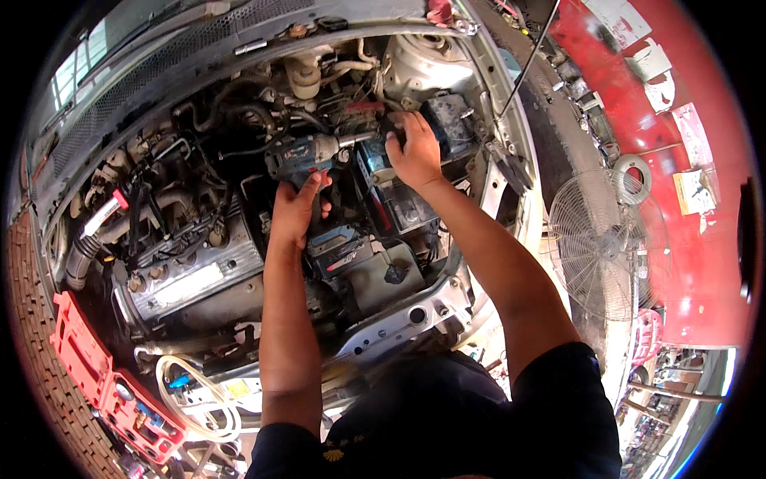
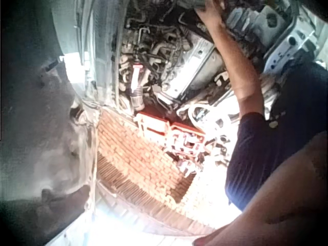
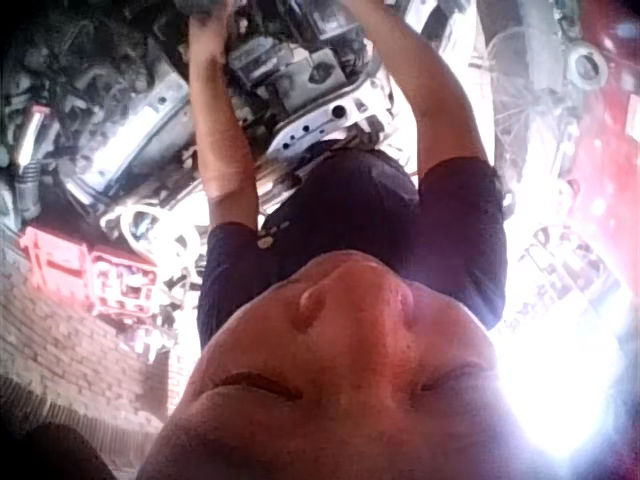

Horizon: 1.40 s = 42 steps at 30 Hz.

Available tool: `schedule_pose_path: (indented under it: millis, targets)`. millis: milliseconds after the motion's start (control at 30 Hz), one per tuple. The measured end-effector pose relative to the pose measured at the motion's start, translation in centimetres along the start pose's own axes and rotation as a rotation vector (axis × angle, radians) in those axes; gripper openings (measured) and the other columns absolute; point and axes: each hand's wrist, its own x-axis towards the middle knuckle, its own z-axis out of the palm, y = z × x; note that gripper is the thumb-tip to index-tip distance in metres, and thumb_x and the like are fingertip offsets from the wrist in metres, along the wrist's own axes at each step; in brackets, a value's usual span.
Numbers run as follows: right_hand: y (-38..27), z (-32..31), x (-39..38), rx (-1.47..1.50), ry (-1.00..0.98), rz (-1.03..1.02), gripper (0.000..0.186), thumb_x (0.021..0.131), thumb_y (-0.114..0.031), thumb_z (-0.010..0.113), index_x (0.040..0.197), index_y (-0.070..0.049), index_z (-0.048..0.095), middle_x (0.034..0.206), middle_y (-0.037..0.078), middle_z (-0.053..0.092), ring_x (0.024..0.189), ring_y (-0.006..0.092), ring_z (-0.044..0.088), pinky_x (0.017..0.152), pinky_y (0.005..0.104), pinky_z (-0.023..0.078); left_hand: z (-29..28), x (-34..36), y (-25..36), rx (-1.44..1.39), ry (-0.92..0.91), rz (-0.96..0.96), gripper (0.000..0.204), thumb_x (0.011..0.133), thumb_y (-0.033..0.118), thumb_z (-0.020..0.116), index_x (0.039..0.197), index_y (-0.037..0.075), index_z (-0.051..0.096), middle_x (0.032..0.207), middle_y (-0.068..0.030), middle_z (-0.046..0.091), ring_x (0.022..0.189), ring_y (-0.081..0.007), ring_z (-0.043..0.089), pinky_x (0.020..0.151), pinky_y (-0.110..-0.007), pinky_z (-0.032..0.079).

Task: The person uses a power tool to loosen or tighten bolts on a vehicle engine component and then picks up small parts from a red container.

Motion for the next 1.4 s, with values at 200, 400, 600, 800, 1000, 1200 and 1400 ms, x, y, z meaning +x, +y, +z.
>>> schedule_pose_path:
  millis: [200,400,600,800,1000,1200,1400]
  targets:
    - [0.5,-12.1,-1.3,-0.427,0.152,-0.131,0.042,0.087,-0.019,0.074,0.125,-0.003,0.065,0.12,0.019,0.068,0.109,0.0402,0.062,0.1,0.0491,0.049,-0.6,-0.1,0.0,-0.013,0.016,0.006,0.035,0.1,0.028,0.072,0.12,0.002,0.061,0.106,-0.0109,0.076,0.066,-0.0163,0.064,0.057,-0.031,0.052]
    - [4.6,-18.5,-4.4,-0.613,-0.19,0.07,0.046,0.088,-0.03,0.075,0.126,-0.007,0.062,0.119,0.019,0.066,0.114,0.0393,0.063,0.096,0.0502,0.053,-0.5,-0.1,0.2,0.01,-0.012,0.047,0.031,0.101,0.029,0.07,0.116,0.001,0.068,0.103,-0.009,0.076,0.063,-0.0148,0.064,0.055,-0.029,0.052]
    - [5.3,-18.6,-4.9,-0.286,-0.035,0.291,0.033,0.096,-0.025,0.067,0.12,-0.003,0.063,0.103,0.018,0.071,0.096,0.0332,0.07,0.087,0.0448,0.057,-0.2,0.2,-0.2,0.015,-0.043,0.061,0.034,0.101,0.03,0.07,0.116,0.0,0.066,0.103,-0.0104,0.076,0.064,-0.0152,0.064,0.055,-0.03,0.052]
    - [1.7,-19.1,-8.2,1.316,0.095,0.967,0.041,0.099,-0.034,0.06,0.12,0.001,0.06,0.099,0.013,0.071,0.08,0.0212,0.069,0.069,0.0316,0.058,-0.9,0.5,-0.6,0.0,-0.004,0.036,0.036,0.1,0.029,0.071,0.122,0.001,0.063,0.106,-0.0125,0.075,0.064,-0.0172,0.063,0.055,-0.032,0.052]
    - [-4.1,-17.6,-10.8,1.987,-0.042,0.969,0.033,0.092,-0.02,0.072,0.116,-0.002,0.06,0.106,0.01,0.057,0.085,0.0174,0.057,0.072,0.0286,0.055,-0.5,0.3,-0.4,-0.007,-0.036,0.055,0.038,0.097,0.029,0.075,0.121,0.001,0.064,0.106,-0.0132,0.075,0.063,-0.0166,0.063,0.056,-0.031,0.052]
    - [-5.6,-17.0,-13.0,1.368,-0.155,1.072,0.032,0.1,-0.028,0.064,0.117,-0.001,0.066,0.103,0.013,0.072,0.091,0.026,0.071,0.084,0.0386,0.058,-0.4,0.2,-0.3,-0.029,-0.038,0.06,0.037,0.098,0.029,0.074,0.119,0.001,0.063,0.106,-0.0121,0.075,0.064,-0.0164,0.062,0.056,-0.032,0.051]
    - [-7.3,-17.4,-12.2,1.4,-0.145,1.032,0.069,0.103,-0.066,0.047,0.12,-0.001,0.063,0.11,0.018,0.073,0.105,0.0342,0.071,0.09,0.0454,0.056,-0.6,0.3,-0.1,-0.037,-0.045,0.069,0.026,0.101,0.023,0.071,0.114,0.003,0.062,0.099,-0.0091,0.074,0.063,-0.0161,0.063,0.053,-0.03,0.05]
